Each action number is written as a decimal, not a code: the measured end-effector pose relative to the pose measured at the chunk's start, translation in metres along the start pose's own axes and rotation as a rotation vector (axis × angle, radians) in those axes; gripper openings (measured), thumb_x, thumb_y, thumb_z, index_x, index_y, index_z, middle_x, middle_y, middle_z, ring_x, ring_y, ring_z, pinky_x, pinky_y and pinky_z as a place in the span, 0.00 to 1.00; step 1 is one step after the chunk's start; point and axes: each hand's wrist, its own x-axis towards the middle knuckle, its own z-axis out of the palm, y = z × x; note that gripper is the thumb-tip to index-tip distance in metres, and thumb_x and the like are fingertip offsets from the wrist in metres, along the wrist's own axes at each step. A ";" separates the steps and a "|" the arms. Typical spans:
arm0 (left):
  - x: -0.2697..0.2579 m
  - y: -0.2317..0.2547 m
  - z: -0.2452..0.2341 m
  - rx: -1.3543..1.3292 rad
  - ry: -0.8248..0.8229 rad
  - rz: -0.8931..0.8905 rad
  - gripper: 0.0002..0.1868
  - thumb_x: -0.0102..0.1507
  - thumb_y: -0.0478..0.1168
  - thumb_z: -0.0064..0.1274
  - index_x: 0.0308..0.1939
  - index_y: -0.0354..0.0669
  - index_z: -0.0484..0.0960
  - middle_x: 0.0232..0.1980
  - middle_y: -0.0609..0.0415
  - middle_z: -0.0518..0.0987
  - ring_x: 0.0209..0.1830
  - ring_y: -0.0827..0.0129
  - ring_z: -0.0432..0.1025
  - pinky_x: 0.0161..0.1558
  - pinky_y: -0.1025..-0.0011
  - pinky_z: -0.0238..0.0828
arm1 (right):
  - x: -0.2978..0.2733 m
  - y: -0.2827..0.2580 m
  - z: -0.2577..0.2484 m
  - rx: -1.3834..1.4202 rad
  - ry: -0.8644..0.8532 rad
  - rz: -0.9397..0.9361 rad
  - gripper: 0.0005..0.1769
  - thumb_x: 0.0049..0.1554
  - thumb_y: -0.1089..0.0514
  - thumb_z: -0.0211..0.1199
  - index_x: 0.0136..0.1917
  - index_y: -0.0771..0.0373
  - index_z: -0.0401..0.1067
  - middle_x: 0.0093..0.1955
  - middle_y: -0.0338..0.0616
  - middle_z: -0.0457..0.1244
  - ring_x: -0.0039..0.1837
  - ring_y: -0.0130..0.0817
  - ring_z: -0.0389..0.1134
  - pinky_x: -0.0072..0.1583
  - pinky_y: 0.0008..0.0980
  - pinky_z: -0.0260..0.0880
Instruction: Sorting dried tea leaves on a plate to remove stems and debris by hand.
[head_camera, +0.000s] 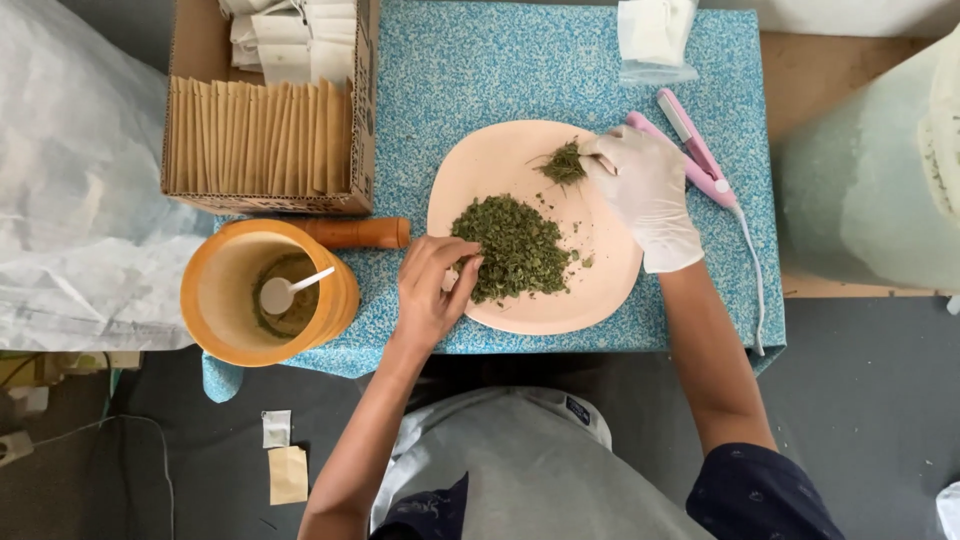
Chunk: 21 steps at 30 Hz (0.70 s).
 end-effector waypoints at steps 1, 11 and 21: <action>-0.001 0.000 0.000 -0.002 -0.002 -0.002 0.08 0.70 0.31 0.62 0.53 0.39 0.86 0.42 0.51 0.83 0.35 0.60 0.76 0.38 0.64 0.76 | 0.001 -0.003 0.000 0.000 -0.002 0.003 0.07 0.67 0.46 0.68 0.49 0.48 0.80 0.35 0.33 0.68 0.44 0.35 0.74 0.64 0.33 0.70; 0.003 0.004 -0.002 -0.019 0.015 0.015 0.09 0.67 0.30 0.67 0.49 0.40 0.84 0.41 0.52 0.84 0.32 0.60 0.74 0.36 0.65 0.74 | 0.007 -0.032 0.013 -0.082 0.445 0.086 0.05 0.66 0.51 0.74 0.55 0.48 0.85 0.54 0.30 0.64 0.56 0.28 0.72 0.58 0.29 0.77; 0.005 0.005 -0.001 -0.013 -0.027 -0.038 0.13 0.68 0.30 0.67 0.51 0.41 0.79 0.41 0.53 0.82 0.31 0.63 0.70 0.35 0.66 0.73 | 0.032 -0.130 -0.013 0.413 0.278 -0.445 0.13 0.64 0.58 0.59 0.60 0.50 0.79 0.55 0.42 0.69 0.38 0.30 0.63 0.46 0.31 0.71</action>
